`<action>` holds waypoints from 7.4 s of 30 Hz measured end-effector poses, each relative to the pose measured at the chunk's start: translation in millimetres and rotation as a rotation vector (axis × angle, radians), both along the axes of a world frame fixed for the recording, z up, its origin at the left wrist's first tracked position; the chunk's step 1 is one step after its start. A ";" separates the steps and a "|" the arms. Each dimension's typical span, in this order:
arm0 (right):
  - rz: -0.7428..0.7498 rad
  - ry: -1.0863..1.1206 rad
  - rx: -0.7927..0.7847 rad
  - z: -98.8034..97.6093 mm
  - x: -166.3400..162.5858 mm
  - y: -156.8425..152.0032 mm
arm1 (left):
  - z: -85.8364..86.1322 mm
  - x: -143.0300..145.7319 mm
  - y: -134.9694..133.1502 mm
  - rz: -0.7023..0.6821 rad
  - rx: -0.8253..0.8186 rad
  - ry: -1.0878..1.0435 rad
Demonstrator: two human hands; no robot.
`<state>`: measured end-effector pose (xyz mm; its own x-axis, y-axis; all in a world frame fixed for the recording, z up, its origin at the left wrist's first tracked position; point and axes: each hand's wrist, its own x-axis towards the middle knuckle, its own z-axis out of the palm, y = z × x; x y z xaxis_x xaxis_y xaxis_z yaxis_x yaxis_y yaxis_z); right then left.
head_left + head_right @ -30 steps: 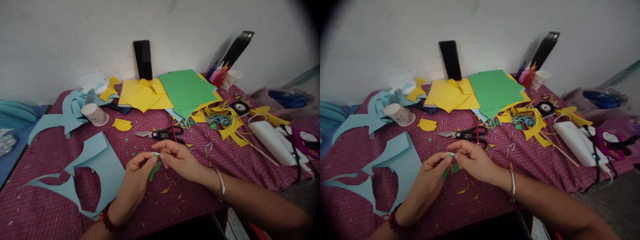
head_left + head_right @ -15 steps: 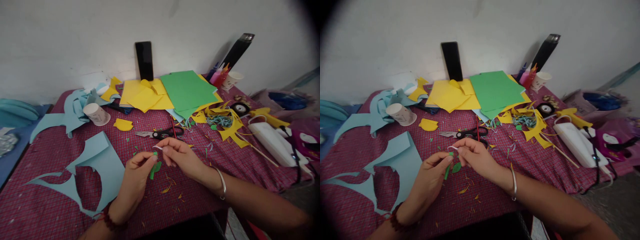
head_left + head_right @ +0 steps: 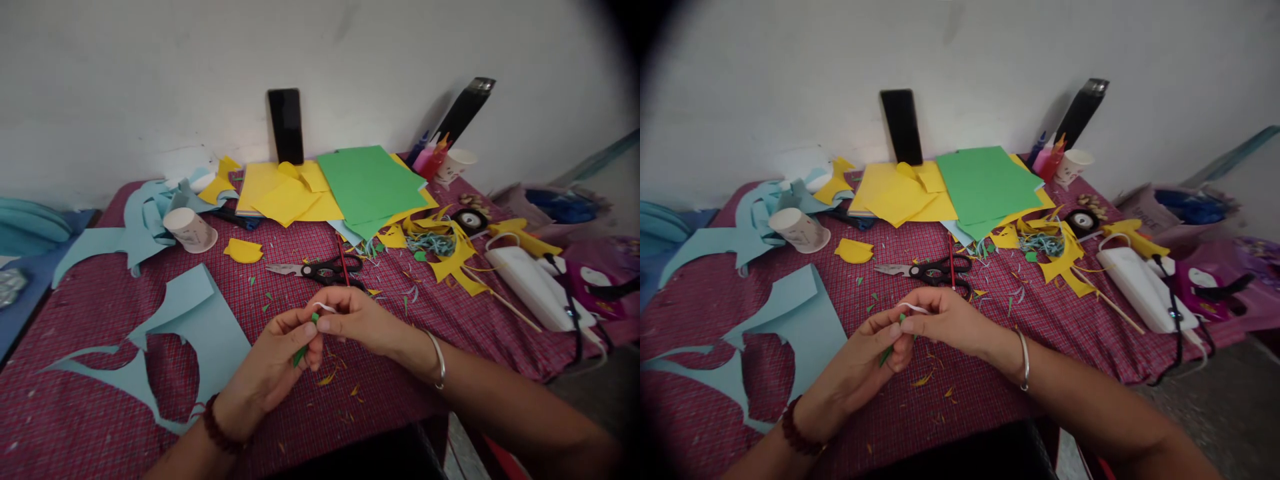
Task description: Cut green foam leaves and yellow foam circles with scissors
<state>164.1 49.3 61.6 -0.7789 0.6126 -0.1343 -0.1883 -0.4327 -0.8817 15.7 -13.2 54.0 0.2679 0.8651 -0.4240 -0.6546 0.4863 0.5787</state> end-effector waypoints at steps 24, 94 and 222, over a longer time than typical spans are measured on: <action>-0.244 -0.409 0.574 2.2 -0.3 -0.9 | 1.3 0.8 0.7 0.079 0.258 0.616; -0.355 -0.336 1.250 -5.6 3.3 -1.5 | -0.9 4.3 1.0 0.306 -0.031 0.068; -0.055 -0.388 0.711 -5.7 4.5 4.8 | 11.0 -27.6 13.4 -0.217 0.334 0.995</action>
<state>168.6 54.1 55.9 -0.7229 0.6894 0.0475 0.1823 0.2566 -0.9492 -11.9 0.2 64.9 0.0945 0.9533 -0.2869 0.2656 0.2536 0.9301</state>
